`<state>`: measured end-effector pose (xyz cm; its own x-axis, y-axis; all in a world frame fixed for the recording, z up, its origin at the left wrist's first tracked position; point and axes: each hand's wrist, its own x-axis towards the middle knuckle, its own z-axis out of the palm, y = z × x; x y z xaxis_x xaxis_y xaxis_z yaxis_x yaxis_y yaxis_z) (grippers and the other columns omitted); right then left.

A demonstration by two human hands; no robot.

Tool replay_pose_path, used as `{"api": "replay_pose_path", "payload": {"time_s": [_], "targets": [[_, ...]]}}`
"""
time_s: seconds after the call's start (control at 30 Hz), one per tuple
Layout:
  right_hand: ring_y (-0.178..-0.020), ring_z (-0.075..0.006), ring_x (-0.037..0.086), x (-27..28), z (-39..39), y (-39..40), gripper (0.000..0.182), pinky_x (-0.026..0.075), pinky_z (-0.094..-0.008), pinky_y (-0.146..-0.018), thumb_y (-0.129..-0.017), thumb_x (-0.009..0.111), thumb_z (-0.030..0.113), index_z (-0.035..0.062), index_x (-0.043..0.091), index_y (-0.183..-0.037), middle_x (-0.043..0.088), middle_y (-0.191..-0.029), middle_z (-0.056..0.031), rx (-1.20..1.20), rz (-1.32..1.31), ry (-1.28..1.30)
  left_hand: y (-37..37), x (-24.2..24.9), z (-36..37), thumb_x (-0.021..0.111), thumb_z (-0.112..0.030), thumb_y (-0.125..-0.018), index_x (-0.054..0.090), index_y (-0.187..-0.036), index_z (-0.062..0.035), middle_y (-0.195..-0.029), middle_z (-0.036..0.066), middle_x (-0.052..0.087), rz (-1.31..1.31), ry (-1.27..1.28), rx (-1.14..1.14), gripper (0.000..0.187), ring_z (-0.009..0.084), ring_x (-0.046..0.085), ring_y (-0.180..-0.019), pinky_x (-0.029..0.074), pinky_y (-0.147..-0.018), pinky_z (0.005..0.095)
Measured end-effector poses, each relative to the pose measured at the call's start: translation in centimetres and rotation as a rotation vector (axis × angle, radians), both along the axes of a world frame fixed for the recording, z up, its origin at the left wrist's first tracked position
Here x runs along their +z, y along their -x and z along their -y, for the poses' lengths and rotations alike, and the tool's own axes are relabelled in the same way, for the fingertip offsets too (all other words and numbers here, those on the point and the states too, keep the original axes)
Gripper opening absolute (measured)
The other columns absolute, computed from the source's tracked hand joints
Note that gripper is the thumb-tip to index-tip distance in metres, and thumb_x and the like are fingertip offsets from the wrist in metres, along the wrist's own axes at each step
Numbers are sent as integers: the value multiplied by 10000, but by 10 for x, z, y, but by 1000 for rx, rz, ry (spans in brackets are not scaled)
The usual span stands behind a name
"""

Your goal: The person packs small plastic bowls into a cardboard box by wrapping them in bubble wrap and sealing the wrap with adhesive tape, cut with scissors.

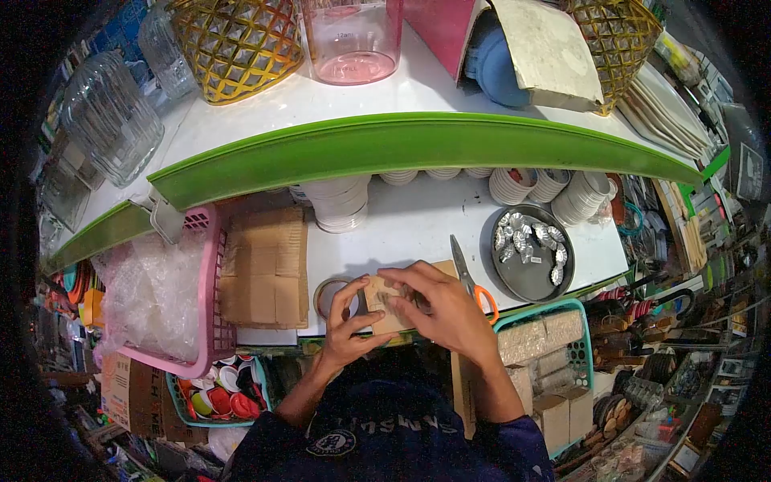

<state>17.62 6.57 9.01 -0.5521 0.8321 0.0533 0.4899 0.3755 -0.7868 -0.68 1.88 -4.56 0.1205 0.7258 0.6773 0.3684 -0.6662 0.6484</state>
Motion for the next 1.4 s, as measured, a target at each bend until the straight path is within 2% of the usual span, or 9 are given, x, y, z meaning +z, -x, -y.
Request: {"api": "replay_pose_path", "payload": {"time_s": [0.1,0.33,0.53,0.63,0.87,0.9,1.2,1.27,1.4], "targets": [[-795,-254,635,-4,0,-11,230,497,-313,-748,-880,643,89,40,684,-1102,650,-929,-131,-151,-202,-166,0,-2,0,904,-166,-607,636,-986,-87,-1325,182,494,89,-5,26,471,397,482,-1249,440,-1023,492],[-862,-277,620,-17,-5,-51,341,494,-308,-765,-848,615,-38,40,636,-1179,623,-1021,-149,-354,-107,-497,12,11,-6,834,-107,-705,577,-1029,-23,-1231,185,586,383,43,90,422,320,545,-1171,412,-1018,454],[-1072,-372,551,-28,-10,-70,557,458,-471,-907,-708,752,50,229,591,-1210,537,-1221,-140,-231,275,-746,11,25,-8,655,-73,-878,539,-1088,3,-1223,181,584,1059,559,-80,251,233,558,-1138,424,-1012,364],[-1100,-322,547,-31,-7,-78,655,468,-468,-923,-700,758,100,420,526,-1223,441,-1336,-104,27,191,-814,9,34,-9,632,-90,-915,561,-1097,0,-1175,123,616,1022,722,-76,216,161,569,-1078,452,-945,307],[-1114,-250,551,-57,-4,-81,638,473,-441,-901,-735,680,48,409,518,-1237,435,-1337,-55,169,339,-935,11,26,-8,588,-152,-964,587,-1080,-24,-1083,53,636,806,962,-122,172,93,562,-1014,466,-846,257],[-1110,-226,554,-58,-8,-82,629,467,-422,-902,-698,715,90,304,522,-1257,464,-1372,-35,185,331,-963,13,19,-8,490,-270,-1019,573,-1179,-32,-1073,40,626,695,938,-110,298,98,562,-992,484,-846,275],[-1048,-419,596,-45,-28,-85,685,479,-483,-863,-683,769,180,62,455,-1280,625,-1135,-219,-73,302,-168,16,30,1,342,-407,-1048,209,-1499,27,-1429,118,409,822,1163,-399,640,167,560,-1023,475,-996,417],[-1010,-434,607,-42,-32,-84,706,486,-491,-848,-689,768,192,52,430,-1294,627,-1103,-243,-86,391,-94,13,26,5,326,-447,-1037,148,-1523,-17,-1537,150,260,826,1227,-392,674,250,407,-1301,357,-1090,442],[-981,-455,619,-36,-40,-77,761,503,-498,-832,-694,781,242,38,390,-1314,626,-1076,-283,-59,505,24,9,26,15,349,-415,-1036,101,-1526,-10,-1542,174,220,884,1199,-414,682,298,333,-1369,311,-1133,448]]}}
